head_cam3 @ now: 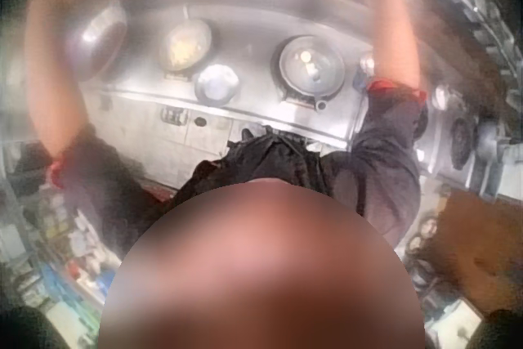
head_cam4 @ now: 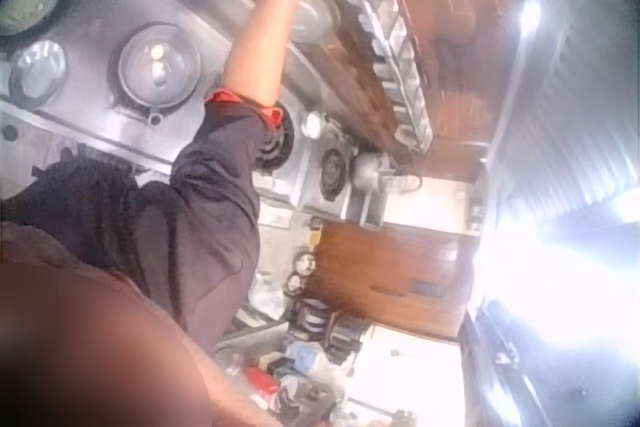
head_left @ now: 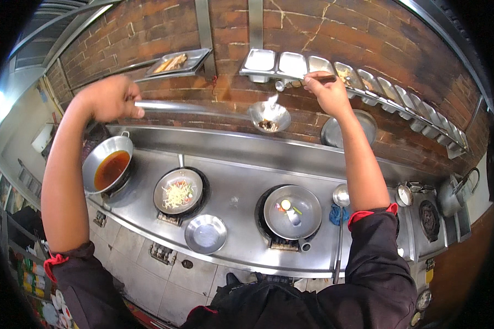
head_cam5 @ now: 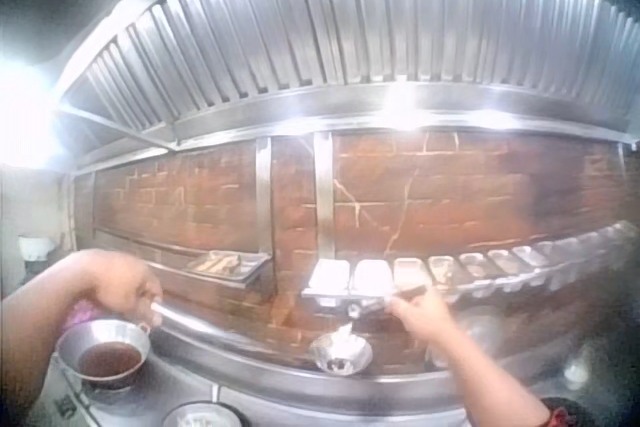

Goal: The person cleans a gas connection on a kitchen stove using a cloth and a thin wire tool.

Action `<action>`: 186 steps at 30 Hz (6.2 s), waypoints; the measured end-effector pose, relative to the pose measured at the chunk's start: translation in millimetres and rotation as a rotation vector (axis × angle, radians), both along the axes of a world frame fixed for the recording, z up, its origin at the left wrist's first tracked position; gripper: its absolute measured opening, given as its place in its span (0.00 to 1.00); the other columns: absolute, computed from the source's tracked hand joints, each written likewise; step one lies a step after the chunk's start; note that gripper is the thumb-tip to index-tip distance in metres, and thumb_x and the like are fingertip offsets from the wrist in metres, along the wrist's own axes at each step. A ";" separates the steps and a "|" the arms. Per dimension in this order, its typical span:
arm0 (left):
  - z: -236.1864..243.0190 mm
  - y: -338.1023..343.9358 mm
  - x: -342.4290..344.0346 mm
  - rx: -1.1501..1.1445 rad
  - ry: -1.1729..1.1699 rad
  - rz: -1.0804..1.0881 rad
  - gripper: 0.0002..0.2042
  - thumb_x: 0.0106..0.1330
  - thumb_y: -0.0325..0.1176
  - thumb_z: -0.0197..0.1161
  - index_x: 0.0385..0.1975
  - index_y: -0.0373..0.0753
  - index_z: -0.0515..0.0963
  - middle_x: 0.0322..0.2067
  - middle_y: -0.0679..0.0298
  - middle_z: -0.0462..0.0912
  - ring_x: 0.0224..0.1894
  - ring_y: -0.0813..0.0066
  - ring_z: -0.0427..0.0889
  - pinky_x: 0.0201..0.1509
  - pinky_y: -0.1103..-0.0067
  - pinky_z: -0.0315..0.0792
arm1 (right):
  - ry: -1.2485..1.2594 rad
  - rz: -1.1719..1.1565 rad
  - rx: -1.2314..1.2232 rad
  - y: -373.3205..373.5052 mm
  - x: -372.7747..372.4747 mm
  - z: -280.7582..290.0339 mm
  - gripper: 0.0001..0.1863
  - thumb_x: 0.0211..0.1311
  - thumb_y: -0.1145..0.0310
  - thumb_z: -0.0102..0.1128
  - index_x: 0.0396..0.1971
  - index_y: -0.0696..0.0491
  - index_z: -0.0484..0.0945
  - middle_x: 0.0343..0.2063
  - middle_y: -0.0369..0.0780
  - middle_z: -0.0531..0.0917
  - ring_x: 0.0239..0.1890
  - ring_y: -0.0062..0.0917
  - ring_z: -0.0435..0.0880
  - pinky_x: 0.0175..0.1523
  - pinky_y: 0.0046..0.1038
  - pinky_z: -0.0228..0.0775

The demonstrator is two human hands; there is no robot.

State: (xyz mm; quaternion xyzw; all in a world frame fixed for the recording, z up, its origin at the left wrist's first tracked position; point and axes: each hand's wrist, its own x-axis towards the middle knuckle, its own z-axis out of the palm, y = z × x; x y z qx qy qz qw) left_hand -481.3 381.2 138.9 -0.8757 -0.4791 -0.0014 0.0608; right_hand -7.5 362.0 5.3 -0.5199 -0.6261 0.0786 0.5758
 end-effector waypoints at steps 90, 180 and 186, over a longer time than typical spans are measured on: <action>-800.0 -415.3 -373.8 -1.273 -1.116 0.820 0.11 0.72 0.39 0.47 0.42 0.44 0.75 0.30 0.63 0.83 0.28 0.70 0.79 0.27 0.73 0.69 | -0.794 0.092 -0.882 -52.8 -339.2 -348.5 0.31 0.62 0.69 0.53 0.67 0.55 0.66 0.40 0.57 0.84 0.43 0.52 0.84 0.51 0.48 0.74; -419.4 184.3 -211.4 -0.013 -0.579 -0.144 0.07 0.61 0.33 0.59 0.30 0.35 0.74 0.28 0.46 0.79 0.32 0.47 0.81 0.37 0.59 0.74 | 0.854 -0.164 -0.966 -191.1 -390.5 -373.3 0.29 0.61 0.78 0.56 0.65 0.57 0.67 0.21 0.34 0.77 0.15 0.18 0.74 0.20 0.21 0.65; -450.9 223.6 -155.3 0.082 -0.226 -0.293 0.07 0.59 0.31 0.59 0.35 0.38 0.78 0.38 0.53 0.81 0.37 0.53 0.84 0.43 0.60 0.78 | 1.113 -0.158 -0.883 -198.1 -411.3 -431.7 0.26 0.62 0.78 0.56 0.62 0.56 0.70 0.23 0.37 0.80 0.15 0.19 0.76 0.20 0.22 0.67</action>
